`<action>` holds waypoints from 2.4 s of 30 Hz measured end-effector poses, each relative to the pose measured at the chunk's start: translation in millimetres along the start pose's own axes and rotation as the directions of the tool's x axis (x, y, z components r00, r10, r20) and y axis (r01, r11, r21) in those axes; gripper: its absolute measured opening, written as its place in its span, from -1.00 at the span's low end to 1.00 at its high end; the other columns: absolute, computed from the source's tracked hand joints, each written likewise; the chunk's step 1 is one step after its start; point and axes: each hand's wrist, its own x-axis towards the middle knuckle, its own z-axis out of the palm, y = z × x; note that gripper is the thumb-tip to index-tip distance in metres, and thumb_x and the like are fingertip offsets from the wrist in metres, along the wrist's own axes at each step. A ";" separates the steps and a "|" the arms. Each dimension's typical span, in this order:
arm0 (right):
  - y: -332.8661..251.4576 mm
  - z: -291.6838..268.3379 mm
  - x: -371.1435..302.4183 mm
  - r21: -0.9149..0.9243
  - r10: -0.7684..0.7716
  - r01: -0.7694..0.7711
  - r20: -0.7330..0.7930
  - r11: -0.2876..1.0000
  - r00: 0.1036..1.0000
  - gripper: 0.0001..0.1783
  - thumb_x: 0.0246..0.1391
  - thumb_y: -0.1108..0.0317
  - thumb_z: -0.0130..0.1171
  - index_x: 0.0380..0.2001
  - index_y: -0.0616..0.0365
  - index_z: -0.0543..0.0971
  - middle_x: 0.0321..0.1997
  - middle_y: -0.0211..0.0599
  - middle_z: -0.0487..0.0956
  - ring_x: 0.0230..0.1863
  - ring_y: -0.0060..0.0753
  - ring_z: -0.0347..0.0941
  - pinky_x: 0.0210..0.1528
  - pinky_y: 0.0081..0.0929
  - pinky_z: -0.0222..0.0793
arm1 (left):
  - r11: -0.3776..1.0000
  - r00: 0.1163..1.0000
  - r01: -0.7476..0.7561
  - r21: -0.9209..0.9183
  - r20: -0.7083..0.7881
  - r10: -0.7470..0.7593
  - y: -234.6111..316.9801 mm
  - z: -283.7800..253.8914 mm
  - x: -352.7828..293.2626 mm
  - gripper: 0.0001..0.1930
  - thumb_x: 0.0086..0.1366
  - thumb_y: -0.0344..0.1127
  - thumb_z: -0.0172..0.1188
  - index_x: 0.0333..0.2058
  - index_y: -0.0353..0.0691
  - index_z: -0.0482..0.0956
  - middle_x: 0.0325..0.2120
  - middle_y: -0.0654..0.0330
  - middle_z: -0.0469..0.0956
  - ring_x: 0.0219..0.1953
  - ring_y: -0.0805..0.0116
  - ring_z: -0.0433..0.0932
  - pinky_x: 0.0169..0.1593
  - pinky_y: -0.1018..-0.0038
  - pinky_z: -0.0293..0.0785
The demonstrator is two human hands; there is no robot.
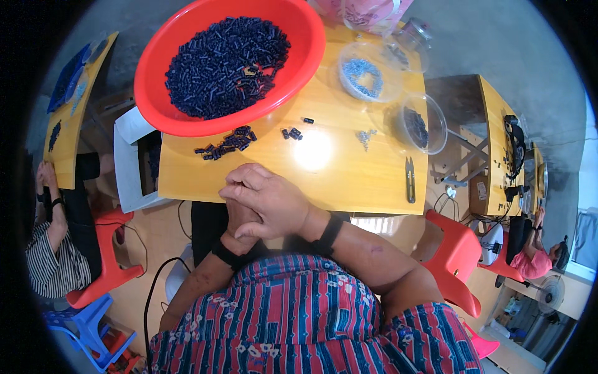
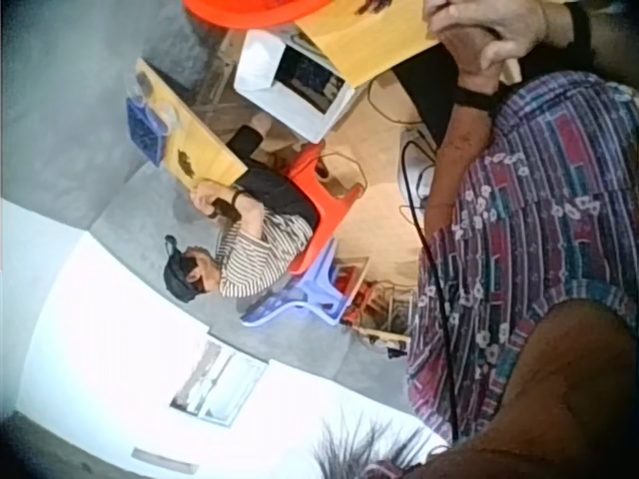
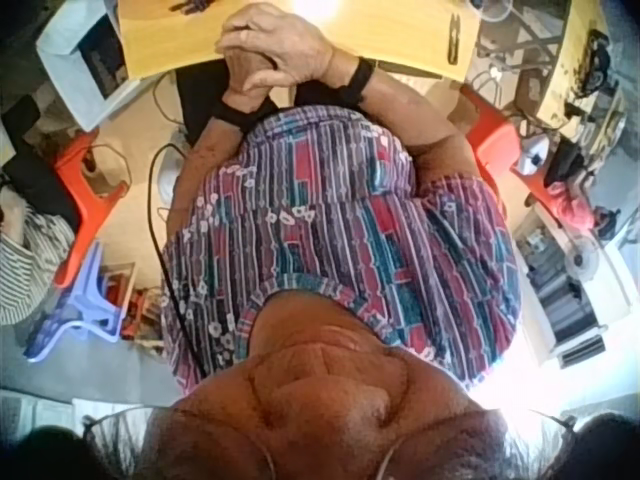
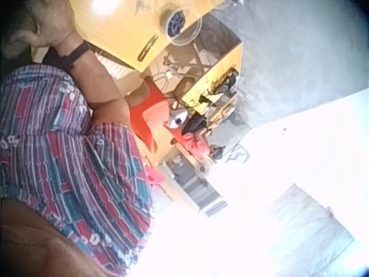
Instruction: Assembling small black plastic components by hand at a workbench in a production facility.
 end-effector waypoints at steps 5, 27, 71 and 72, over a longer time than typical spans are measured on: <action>1.2 2.0 -0.9 -0.025 0.008 -0.008 -0.013 1.000 1.000 -0.23 -0.25 -0.18 0.31 -0.05 0.16 0.52 0.00 -0.12 0.42 0.05 0.02 0.35 0.10 -0.19 0.32 | 1.000 1.000 0.011 0.008 0.020 -0.012 -0.4 4.1 7.2 -0.69 -0.01 -0.23 0.28 -0.27 -0.22 0.58 -0.29 0.08 0.53 -0.17 0.06 0.48 -0.11 0.18 0.39; 5.2 -25.4 -25.8 0.467 0.426 -0.264 -0.285 0.844 0.859 -0.70 0.23 0.35 0.00 -0.05 0.28 0.54 -0.04 -0.26 0.49 0.00 -0.44 0.41 0.11 -0.47 0.31 | 0.998 0.997 0.064 0.011 0.035 -0.064 18.8 -16.8 9.1 -0.86 -0.06 -0.31 0.34 -0.48 -0.19 0.64 -0.47 0.17 0.58 -0.33 0.19 0.51 -0.18 0.26 0.40; 29.4 -185.2 -120.7 -0.035 0.381 -0.634 -0.774 0.772 0.507 -0.70 -0.04 0.62 0.27 -0.16 0.23 0.60 -0.40 -0.49 0.54 -0.41 -0.72 0.43 -0.31 -0.74 0.40 | 0.612 0.765 0.640 -0.464 0.460 -0.451 35.6 -48.4 -46.8 -0.81 0.25 -0.48 0.16 -0.18 -0.34 0.63 -0.29 0.26 0.62 -0.26 0.61 0.50 -0.14 0.67 0.39; 33.5 -192.0 -119.1 -0.093 0.374 -0.663 -0.764 0.742 0.526 -0.70 -0.03 0.62 0.27 -0.16 0.24 0.59 -0.40 -0.48 0.55 -0.41 -0.71 0.44 -0.31 -0.74 0.40 | 0.611 0.763 0.644 -0.461 0.453 -0.461 36.0 -48.2 -46.2 -0.81 0.25 -0.48 0.16 -0.18 -0.34 0.63 -0.29 0.26 0.62 -0.26 0.61 0.50 -0.14 0.67 0.39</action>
